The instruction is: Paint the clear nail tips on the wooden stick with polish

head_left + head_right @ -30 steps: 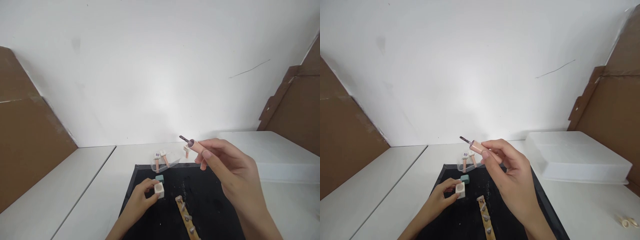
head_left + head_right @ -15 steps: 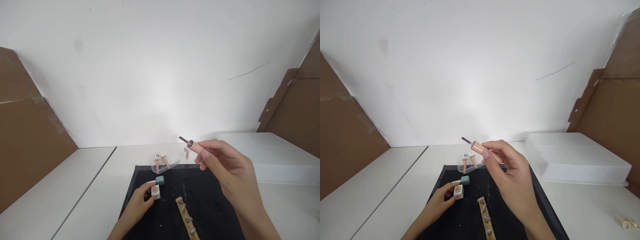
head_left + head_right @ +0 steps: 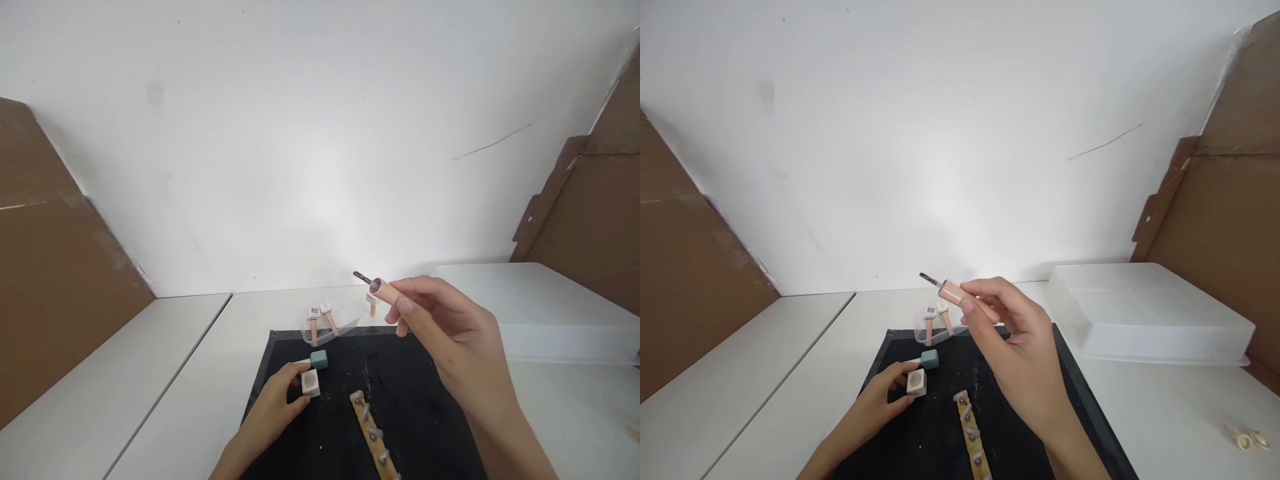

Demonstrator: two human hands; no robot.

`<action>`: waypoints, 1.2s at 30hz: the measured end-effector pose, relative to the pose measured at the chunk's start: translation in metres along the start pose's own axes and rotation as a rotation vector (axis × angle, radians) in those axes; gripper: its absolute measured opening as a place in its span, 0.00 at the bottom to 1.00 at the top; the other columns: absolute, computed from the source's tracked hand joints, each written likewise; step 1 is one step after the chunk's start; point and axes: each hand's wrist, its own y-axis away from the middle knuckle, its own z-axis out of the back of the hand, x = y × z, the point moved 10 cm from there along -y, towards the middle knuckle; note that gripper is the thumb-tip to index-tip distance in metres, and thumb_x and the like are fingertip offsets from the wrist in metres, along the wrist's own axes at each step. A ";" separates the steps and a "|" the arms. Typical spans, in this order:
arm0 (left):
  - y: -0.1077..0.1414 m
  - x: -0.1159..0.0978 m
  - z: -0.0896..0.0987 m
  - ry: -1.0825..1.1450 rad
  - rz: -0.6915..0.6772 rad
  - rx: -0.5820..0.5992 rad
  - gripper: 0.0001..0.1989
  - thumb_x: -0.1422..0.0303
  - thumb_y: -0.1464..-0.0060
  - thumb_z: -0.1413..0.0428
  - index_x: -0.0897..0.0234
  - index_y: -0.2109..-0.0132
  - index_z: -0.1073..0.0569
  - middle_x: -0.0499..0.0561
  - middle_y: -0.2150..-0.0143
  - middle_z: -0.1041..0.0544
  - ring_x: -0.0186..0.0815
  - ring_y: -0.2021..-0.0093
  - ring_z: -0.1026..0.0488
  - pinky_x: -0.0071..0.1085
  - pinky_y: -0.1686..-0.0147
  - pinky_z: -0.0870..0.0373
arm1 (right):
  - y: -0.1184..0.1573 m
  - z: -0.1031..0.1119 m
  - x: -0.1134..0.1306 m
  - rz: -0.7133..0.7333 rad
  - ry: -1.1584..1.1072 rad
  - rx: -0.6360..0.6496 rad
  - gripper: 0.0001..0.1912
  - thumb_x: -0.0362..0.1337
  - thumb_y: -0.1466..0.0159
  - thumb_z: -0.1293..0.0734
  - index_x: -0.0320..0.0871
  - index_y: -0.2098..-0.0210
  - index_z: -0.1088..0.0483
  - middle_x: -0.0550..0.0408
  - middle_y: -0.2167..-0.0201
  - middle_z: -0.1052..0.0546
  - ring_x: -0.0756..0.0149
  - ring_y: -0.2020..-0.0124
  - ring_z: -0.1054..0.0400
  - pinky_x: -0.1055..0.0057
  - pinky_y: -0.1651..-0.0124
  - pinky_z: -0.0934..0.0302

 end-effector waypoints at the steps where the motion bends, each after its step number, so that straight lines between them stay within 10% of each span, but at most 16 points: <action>1: 0.001 -0.003 0.002 -0.017 0.000 -0.005 0.26 0.71 0.51 0.45 0.60 0.42 0.30 0.56 0.45 0.25 0.44 0.50 0.27 0.41 0.47 0.33 | 0.000 0.000 0.000 0.005 -0.001 0.000 0.05 0.39 0.34 0.32 0.50 0.63 0.22 0.58 0.70 0.21 0.66 0.72 0.28 0.69 0.65 0.28; 7: 0.010 -0.025 0.010 -0.108 -0.006 -0.044 0.24 0.71 0.47 0.49 0.62 0.42 0.33 0.60 0.44 0.31 0.51 0.41 0.36 0.48 0.41 0.41 | 0.000 0.006 0.000 0.014 0.003 -0.001 0.05 0.39 0.34 0.32 0.51 0.64 0.23 0.58 0.70 0.21 0.67 0.73 0.29 0.70 0.66 0.29; 15: 0.016 -0.048 -0.069 -0.011 -0.041 0.264 0.41 0.78 0.60 0.43 0.60 0.35 0.37 0.58 0.41 0.29 0.43 0.54 0.29 0.40 0.48 0.33 | 0.003 0.009 0.006 0.024 -0.005 0.001 0.04 0.38 0.34 0.32 0.51 0.63 0.23 0.59 0.68 0.19 0.69 0.73 0.30 0.73 0.67 0.30; 22: 0.000 -0.043 -0.098 0.068 -0.053 0.320 0.51 0.78 0.59 0.43 0.56 0.28 0.52 0.58 0.32 0.36 0.38 0.60 0.29 0.36 0.56 0.29 | 0.008 0.006 0.011 0.050 -0.019 0.023 0.05 0.36 0.34 0.32 0.51 0.63 0.23 0.59 0.71 0.21 0.68 0.72 0.29 0.73 0.68 0.31; 26: -0.005 -0.047 -0.100 0.033 -0.117 0.297 0.46 0.77 0.59 0.39 0.56 0.32 0.41 0.55 0.40 0.28 0.45 0.46 0.31 0.39 0.46 0.37 | 0.008 0.005 0.014 0.063 -0.051 0.023 0.05 0.36 0.35 0.32 0.50 0.63 0.23 0.58 0.71 0.21 0.68 0.73 0.29 0.72 0.69 0.31; 32: 0.005 -0.064 -0.089 0.006 -0.182 0.316 0.14 0.69 0.65 0.32 0.62 0.66 0.22 0.51 0.60 0.25 0.44 0.57 0.31 0.36 0.56 0.36 | 0.005 0.013 0.008 0.026 -0.002 -0.015 0.04 0.38 0.35 0.31 0.51 0.63 0.22 0.59 0.70 0.21 0.69 0.73 0.30 0.73 0.69 0.33; 36: 0.014 -0.092 -0.055 0.111 -0.225 0.273 0.15 0.72 0.67 0.32 0.62 0.67 0.25 0.47 0.65 0.27 0.37 0.64 0.32 0.32 0.64 0.37 | -0.001 0.026 0.002 0.003 -0.013 -0.079 0.03 0.39 0.36 0.30 0.50 0.65 0.22 0.59 0.72 0.22 0.68 0.73 0.30 0.72 0.71 0.34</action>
